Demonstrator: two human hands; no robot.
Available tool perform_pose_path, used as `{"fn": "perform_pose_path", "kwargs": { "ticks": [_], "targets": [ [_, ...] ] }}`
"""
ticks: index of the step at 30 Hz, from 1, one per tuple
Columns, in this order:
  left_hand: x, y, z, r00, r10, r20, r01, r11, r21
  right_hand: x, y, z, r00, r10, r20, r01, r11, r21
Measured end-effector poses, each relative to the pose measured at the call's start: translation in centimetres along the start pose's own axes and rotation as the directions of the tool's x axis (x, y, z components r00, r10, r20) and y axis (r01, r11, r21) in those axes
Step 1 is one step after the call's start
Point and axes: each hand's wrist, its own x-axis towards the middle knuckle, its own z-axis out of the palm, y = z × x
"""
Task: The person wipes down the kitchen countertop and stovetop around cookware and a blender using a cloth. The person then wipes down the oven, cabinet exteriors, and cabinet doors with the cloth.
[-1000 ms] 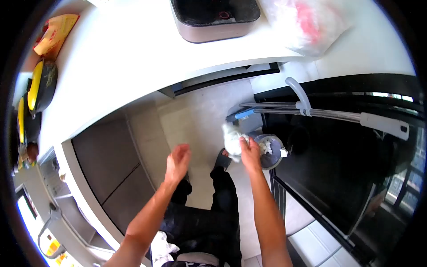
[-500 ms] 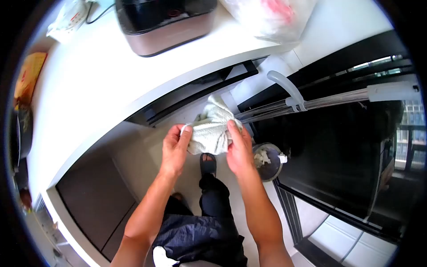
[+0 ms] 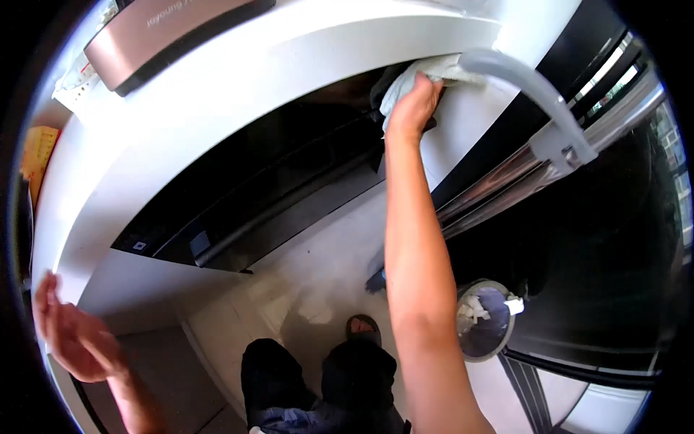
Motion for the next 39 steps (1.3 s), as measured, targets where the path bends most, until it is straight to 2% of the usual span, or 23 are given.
{"fn": "perform_pose_path", "kwargs": {
  "ticks": [1, 2, 3, 4, 5, 6, 7, 8, 9, 11, 14, 15, 16, 18, 19, 20, 21, 23, 26, 29, 32, 35, 39],
  "targets": [
    [-2.0, -1.5, -0.3, 0.963, -0.218, -0.159, 0.245, 0.954, 0.171, -1.1, -0.8, 1.4, 0.999, -0.031, 0.007, 0.031, 0.998, -0.055],
    [-3.6, -3.5, -1.0, 0.966, -0.176, -0.19, 0.222, 0.94, 0.26, -3.6, -1.0, 3.4, 0.995, -0.084, 0.05, 0.085, 0.996, -0.011],
    [-4.0, -5.4, -0.9, 0.959, -0.19, -0.209, 0.234, 0.949, 0.21, -7.2, -1.4, 4.3, 0.945, -0.277, 0.171, 0.311, 0.924, -0.222],
    [-4.4, -6.8, -0.7, 0.951, -0.203, -0.235, 0.244, 0.956, 0.161, -11.8, -1.5, 5.8, 0.936, -0.282, 0.211, 0.329, 0.912, -0.244],
    [-5.2, -6.4, -1.1, 0.876, -0.454, -0.163, 0.482, 0.83, 0.279, -16.2, -2.5, 6.5, 0.937, -0.284, 0.204, 0.328, 0.914, -0.237],
    [-6.5, -6.3, -1.2, 0.715, -0.689, -0.117, 0.669, 0.626, 0.401, -21.1, -3.5, 7.2, 0.761, -0.493, 0.422, 0.628, 0.722, -0.29],
    [-4.7, -5.0, -0.6, 0.761, -0.645, -0.075, 0.599, 0.653, 0.464, -25.3, -4.6, 8.1, 0.498, -0.604, 0.622, 0.859, 0.445, -0.254],
    [-2.2, -3.6, 0.1, 0.805, -0.593, -0.021, 0.516, 0.682, 0.518, -29.1, -6.1, 9.3, 0.751, -0.263, 0.606, 0.5, 0.826, -0.26],
    [-0.9, -3.1, 0.4, 0.809, -0.587, -0.01, 0.507, 0.69, 0.517, -30.3, -5.7, 8.4, 0.643, -0.271, 0.716, 0.58, 0.782, -0.226],
    [1.1, -2.7, 0.7, 0.956, -0.273, 0.108, 0.178, 0.831, 0.527, -29.3, -5.6, 7.5, 0.441, -0.349, 0.827, 0.72, 0.687, -0.094],
    [1.2, -2.0, 0.8, 0.946, -0.305, 0.113, 0.181, 0.782, 0.596, -25.6, -5.2, 3.2, 0.217, -0.334, 0.917, 0.861, 0.508, -0.018],
    [0.4, -2.8, 0.8, 0.943, -0.317, 0.104, 0.192, 0.769, 0.61, -24.2, -5.0, 3.6, 0.606, -0.108, 0.788, 0.461, 0.855, -0.237],
    [0.1, -3.0, 0.6, 0.943, -0.317, 0.098, 0.195, 0.77, 0.607, -20.8, -5.0, 2.4, 0.47, -0.184, 0.863, 0.71, 0.659, -0.246],
    [0.0, -3.3, 1.0, 0.944, -0.322, 0.073, 0.208, 0.751, 0.627, -16.2, -4.3, 0.8, 0.617, -0.319, 0.72, 0.737, 0.557, -0.384],
    [-0.4, -3.5, 0.6, 0.943, -0.326, 0.068, 0.209, 0.737, 0.642, -13.8, -4.0, 0.7, 0.719, -0.205, 0.664, 0.638, 0.574, -0.514],
    [-0.5, -3.5, 0.7, 0.944, -0.324, 0.069, 0.207, 0.74, 0.64, -11.0, -2.2, 0.5, 0.711, -0.353, 0.608, 0.7, 0.441, -0.562],
    [-0.5, -3.5, 0.7, 0.935, -0.349, 0.06, 0.237, 0.742, 0.627, -8.6, -1.9, 1.0, 0.762, -0.419, 0.495, 0.648, 0.495, -0.579],
    [-0.6, -3.5, 0.8, 0.921, -0.388, 0.035, 0.288, 0.739, 0.609, -2.5, -0.2, 1.1, 0.949, -0.157, 0.275, 0.312, 0.612, -0.727],
    [-0.4, -3.3, 0.6, 0.923, -0.38, 0.061, 0.273, 0.758, 0.592, 2.2, -1.2, 1.8, 0.95, -0.305, 0.071, 0.287, 0.757, -0.587],
    [-0.6, -3.3, 0.6, 0.879, -0.475, 0.053, 0.378, 0.758, 0.531, 3.1, -0.4, 1.7, 0.964, -0.267, 0.018, 0.213, 0.726, -0.654],
    [1.0, -1.9, 1.5, 0.931, -0.357, 0.083, 0.236, 0.757, 0.609, 1.3, -1.6, 3.9, 0.98, -0.107, -0.168, 0.036, 0.925, -0.379],
    [1.3, -1.9, 2.1, 0.925, -0.368, 0.095, 0.265, 0.803, 0.534, -5.0, -2.2, 6.3, 0.94, -0.341, 0.006, 0.32, 0.876, -0.361],
    [1.6, -1.7, 2.8, 0.931, -0.348, 0.11, 0.253, 0.833, 0.493, -19.8, -3.6, 9.9, 0.952, -0.21, 0.225, 0.276, 0.904, -0.325]
  ]
}}
